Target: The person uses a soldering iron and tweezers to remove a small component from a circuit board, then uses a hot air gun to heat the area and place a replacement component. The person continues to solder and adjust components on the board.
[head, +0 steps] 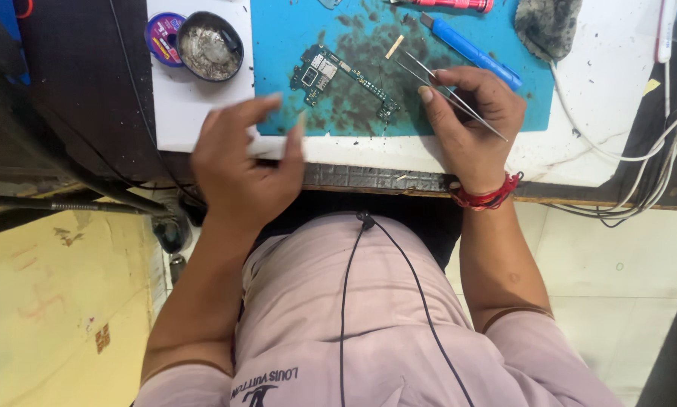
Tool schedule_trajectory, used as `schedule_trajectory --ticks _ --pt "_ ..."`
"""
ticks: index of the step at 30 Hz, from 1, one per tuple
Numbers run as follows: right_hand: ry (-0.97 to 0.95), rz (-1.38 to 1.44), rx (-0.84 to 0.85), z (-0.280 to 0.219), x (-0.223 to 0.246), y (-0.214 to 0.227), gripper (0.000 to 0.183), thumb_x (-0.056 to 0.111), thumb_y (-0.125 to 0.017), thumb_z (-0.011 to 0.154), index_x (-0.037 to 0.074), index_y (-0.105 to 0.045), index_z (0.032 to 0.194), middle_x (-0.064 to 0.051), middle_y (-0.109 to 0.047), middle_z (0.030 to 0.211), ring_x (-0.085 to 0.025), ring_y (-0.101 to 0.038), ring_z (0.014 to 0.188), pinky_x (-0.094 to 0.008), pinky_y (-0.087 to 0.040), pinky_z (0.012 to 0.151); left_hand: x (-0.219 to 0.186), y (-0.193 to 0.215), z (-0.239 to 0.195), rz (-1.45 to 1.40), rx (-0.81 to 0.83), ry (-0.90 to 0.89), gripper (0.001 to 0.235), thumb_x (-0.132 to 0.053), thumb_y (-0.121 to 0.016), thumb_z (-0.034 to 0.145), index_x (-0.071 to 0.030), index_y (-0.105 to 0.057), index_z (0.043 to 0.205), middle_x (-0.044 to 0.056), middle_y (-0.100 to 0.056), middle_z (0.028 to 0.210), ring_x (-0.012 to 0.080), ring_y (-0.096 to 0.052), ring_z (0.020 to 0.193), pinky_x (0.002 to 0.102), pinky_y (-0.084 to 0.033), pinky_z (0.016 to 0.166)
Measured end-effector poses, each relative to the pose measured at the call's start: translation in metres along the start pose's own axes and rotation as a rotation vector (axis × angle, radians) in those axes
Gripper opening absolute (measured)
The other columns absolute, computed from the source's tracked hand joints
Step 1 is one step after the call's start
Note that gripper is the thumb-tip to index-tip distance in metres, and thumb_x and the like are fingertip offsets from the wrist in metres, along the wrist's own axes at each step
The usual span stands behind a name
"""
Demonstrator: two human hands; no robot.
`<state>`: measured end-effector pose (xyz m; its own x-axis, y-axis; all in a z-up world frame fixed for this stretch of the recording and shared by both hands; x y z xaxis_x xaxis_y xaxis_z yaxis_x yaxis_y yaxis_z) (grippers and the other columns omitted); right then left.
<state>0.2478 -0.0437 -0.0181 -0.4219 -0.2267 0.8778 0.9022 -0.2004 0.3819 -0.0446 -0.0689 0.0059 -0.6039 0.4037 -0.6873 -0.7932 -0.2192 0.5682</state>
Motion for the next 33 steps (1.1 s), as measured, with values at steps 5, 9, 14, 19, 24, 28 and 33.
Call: schedule_trajectory --ticks 5,9,14,19,24,28,33 --pt "0.278 -0.183 0.038 0.005 0.028 -0.003 0.021 0.0 -0.087 0.098 0.002 -0.074 0.114 -0.013 -0.076 0.114 -0.022 -0.074 0.093 -0.029 -0.056 0.083 -0.011 -0.03 0.035 0.302 0.172 -0.084 0.061 -0.019 -0.078 0.094 -0.002 -0.051 0.146 0.014 -0.067 0.132 0.0341 -0.058 0.12 0.046 -0.042 0.106" --pt "0.336 -0.317 0.069 0.008 0.038 -0.009 0.02 0.001 -0.087 0.095 0.003 -0.075 0.111 -0.013 -0.077 0.112 -0.025 -0.072 0.091 -0.032 -0.053 0.08 -0.007 -0.038 0.044 0.333 0.235 -0.123 0.063 -0.016 -0.076 0.092 -0.002 -0.05 0.148 0.012 -0.067 0.131 0.0317 -0.057 0.12 0.046 -0.04 0.106" --pt "0.354 -0.393 0.096 0.008 0.038 -0.014 0.018 0.003 -0.086 0.096 0.004 -0.076 0.11 -0.012 -0.078 0.111 -0.025 -0.071 0.09 -0.033 -0.052 0.078 0.0 -0.046 0.053 0.25 0.316 -0.183 0.055 -0.011 -0.073 0.095 -0.001 -0.052 0.145 0.012 -0.067 0.135 0.0292 -0.057 0.119 0.045 -0.039 0.105" --pt "0.076 -0.077 -0.032 0.01 0.009 0.001 0.014 0.005 -0.083 0.104 0.0 -0.076 0.114 -0.008 -0.073 0.1 -0.015 -0.065 0.083 -0.027 -0.05 0.075 -0.004 -0.053 0.068 0.197 0.349 -0.277 0.05 -0.011 -0.071 0.093 0.0 -0.053 0.138 0.014 -0.065 0.135 0.0319 -0.056 0.121 0.047 -0.038 0.108" --pt "-0.007 -0.016 -0.078 0.007 -0.001 0.003 0.016 0.006 -0.084 0.102 -0.002 -0.075 0.112 -0.005 -0.072 0.094 -0.011 -0.062 0.085 -0.026 -0.049 0.078 -0.006 -0.055 0.071 0.157 0.341 -0.284 0.05 -0.01 -0.071 0.095 -0.001 -0.054 0.14 0.015 -0.063 0.138 0.0317 -0.056 0.127 0.048 -0.037 0.112" --pt "0.029 -0.065 0.014 0.012 0.004 0.002 0.018 0.007 -0.084 0.102 -0.002 -0.075 0.115 -0.008 -0.075 0.103 -0.013 -0.067 0.091 -0.026 -0.053 0.084 -0.007 -0.05 0.062 0.156 0.282 -0.262 0.047 -0.01 -0.072 0.097 -0.002 -0.057 0.14 0.015 -0.06 0.143 0.0321 -0.055 0.129 0.049 -0.037 0.114" --pt "-0.054 0.007 0.124 0.023 0.001 0.004 0.02 0.006 -0.085 0.103 -0.003 -0.075 0.118 -0.009 -0.076 0.11 -0.012 -0.068 0.097 -0.025 -0.055 0.088 -0.004 -0.046 0.047 0.151 0.234 -0.236 0.038 -0.009 -0.073 0.094 -0.004 -0.064 0.131 0.013 -0.061 0.14 0.0305 -0.055 0.13 0.049 -0.036 0.116"
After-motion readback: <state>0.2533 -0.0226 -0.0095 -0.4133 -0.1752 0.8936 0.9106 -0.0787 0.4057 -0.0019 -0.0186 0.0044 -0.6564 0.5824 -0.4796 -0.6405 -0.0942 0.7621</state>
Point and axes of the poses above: each hand's wrist, its own z-axis towards the middle knuckle, its own y-axis out of the back of the hand, x = y × z, the point moved 6 cm from there along z, towards the middle knuckle
